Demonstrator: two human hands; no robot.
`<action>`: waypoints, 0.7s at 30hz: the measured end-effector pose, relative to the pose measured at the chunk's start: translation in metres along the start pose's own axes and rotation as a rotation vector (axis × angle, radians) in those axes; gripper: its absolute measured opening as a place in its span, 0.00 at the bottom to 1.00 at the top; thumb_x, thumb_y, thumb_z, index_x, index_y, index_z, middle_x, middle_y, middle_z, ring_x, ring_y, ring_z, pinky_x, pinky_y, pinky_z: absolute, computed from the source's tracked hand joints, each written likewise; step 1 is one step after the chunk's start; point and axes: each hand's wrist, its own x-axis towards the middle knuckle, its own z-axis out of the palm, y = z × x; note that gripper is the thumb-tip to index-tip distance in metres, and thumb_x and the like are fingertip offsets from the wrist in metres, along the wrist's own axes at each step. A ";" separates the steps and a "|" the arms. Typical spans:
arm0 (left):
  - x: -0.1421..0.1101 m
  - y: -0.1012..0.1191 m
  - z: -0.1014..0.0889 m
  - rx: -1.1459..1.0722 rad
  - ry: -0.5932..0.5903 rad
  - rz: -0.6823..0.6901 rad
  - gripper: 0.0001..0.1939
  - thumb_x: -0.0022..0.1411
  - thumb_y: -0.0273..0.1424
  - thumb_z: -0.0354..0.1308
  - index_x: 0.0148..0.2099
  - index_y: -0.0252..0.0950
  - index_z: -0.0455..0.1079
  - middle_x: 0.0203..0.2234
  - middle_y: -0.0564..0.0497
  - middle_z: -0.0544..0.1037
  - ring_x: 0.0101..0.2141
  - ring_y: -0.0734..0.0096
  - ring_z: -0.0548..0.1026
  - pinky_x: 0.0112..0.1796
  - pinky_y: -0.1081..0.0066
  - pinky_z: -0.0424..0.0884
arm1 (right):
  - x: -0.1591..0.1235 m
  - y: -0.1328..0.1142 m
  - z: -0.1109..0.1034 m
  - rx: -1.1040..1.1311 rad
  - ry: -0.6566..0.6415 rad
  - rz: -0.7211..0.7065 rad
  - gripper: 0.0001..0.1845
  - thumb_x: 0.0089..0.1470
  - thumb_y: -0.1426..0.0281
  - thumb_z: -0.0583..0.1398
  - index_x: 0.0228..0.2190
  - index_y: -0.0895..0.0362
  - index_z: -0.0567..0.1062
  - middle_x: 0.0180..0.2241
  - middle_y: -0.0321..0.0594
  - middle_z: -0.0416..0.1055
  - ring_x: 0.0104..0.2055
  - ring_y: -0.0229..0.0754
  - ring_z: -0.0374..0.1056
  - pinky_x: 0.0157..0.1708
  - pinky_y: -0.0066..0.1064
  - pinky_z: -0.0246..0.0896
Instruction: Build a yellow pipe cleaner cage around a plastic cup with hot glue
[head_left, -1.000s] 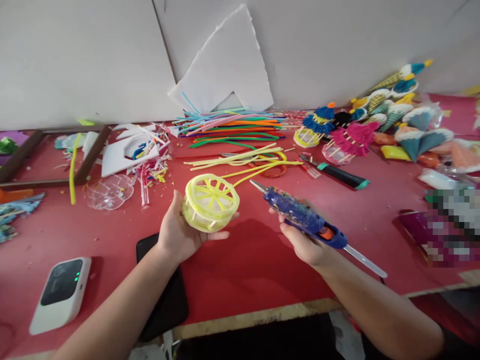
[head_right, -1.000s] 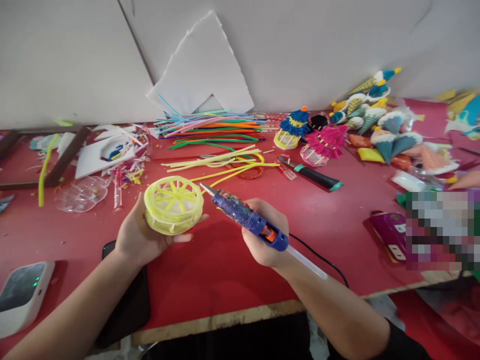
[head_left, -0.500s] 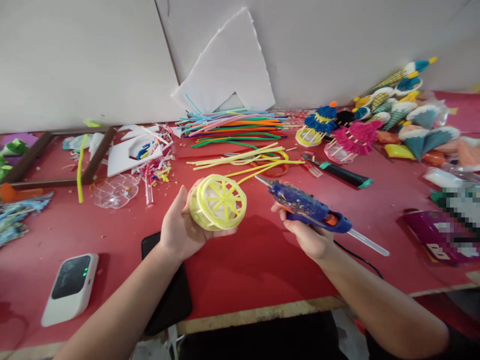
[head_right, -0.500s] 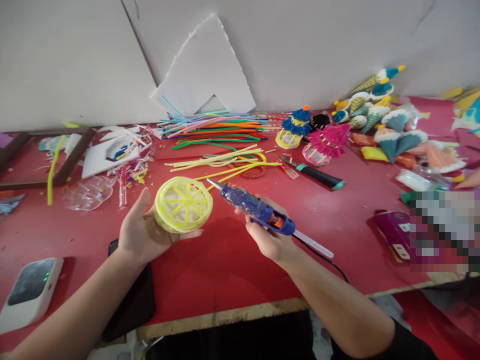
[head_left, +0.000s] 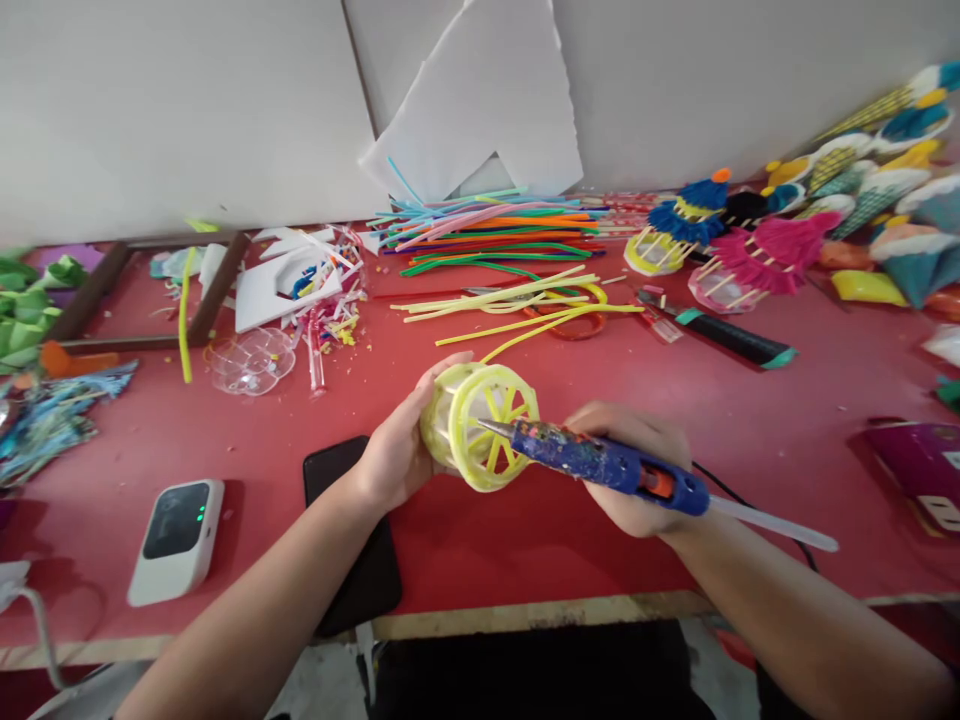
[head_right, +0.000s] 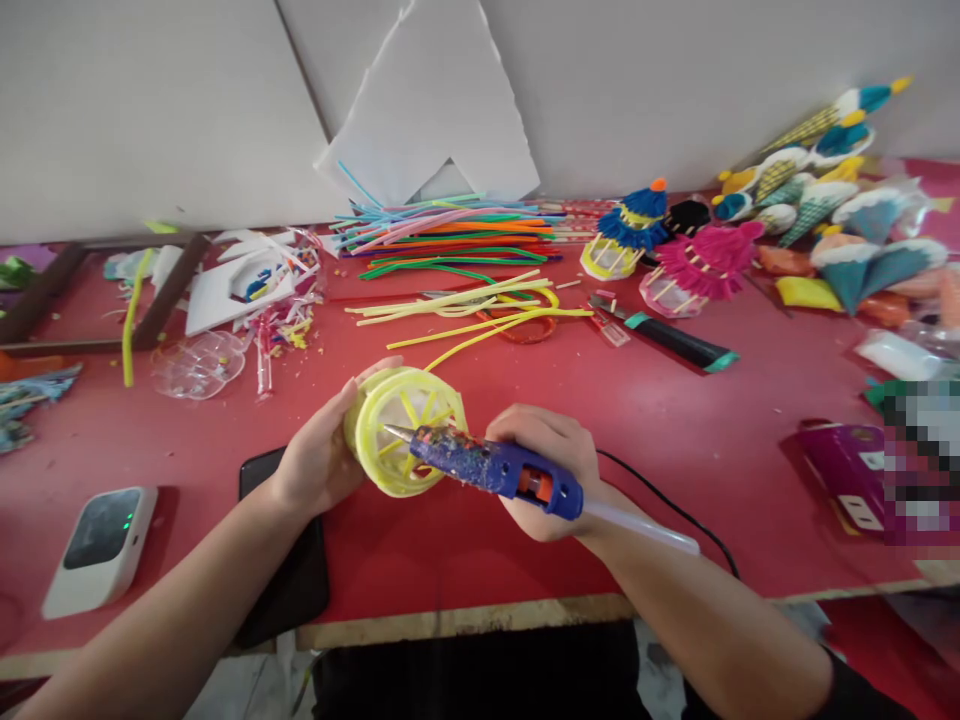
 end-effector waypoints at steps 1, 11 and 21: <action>0.000 0.000 0.000 0.008 -0.003 -0.009 0.25 0.73 0.47 0.54 0.67 0.44 0.67 0.55 0.48 0.79 0.43 0.62 0.81 0.45 0.65 0.80 | 0.000 0.000 0.000 -0.010 -0.009 -0.007 0.09 0.50 0.77 0.61 0.32 0.51 0.72 0.26 0.36 0.75 0.25 0.41 0.73 0.24 0.32 0.71; 0.000 -0.001 0.003 0.004 -0.052 -0.018 0.25 0.73 0.47 0.55 0.65 0.42 0.68 0.55 0.48 0.79 0.47 0.60 0.81 0.43 0.69 0.79 | -0.003 -0.003 0.002 -0.072 -0.001 -0.048 0.08 0.51 0.76 0.60 0.32 0.50 0.69 0.24 0.35 0.71 0.24 0.40 0.69 0.23 0.32 0.68; 0.003 0.000 -0.002 0.033 -0.039 -0.049 0.24 0.73 0.47 0.56 0.65 0.44 0.70 0.52 0.49 0.81 0.41 0.66 0.81 0.42 0.71 0.79 | -0.004 0.002 -0.001 -0.114 -0.017 -0.063 0.11 0.47 0.76 0.60 0.31 0.49 0.68 0.24 0.35 0.70 0.24 0.42 0.69 0.21 0.33 0.65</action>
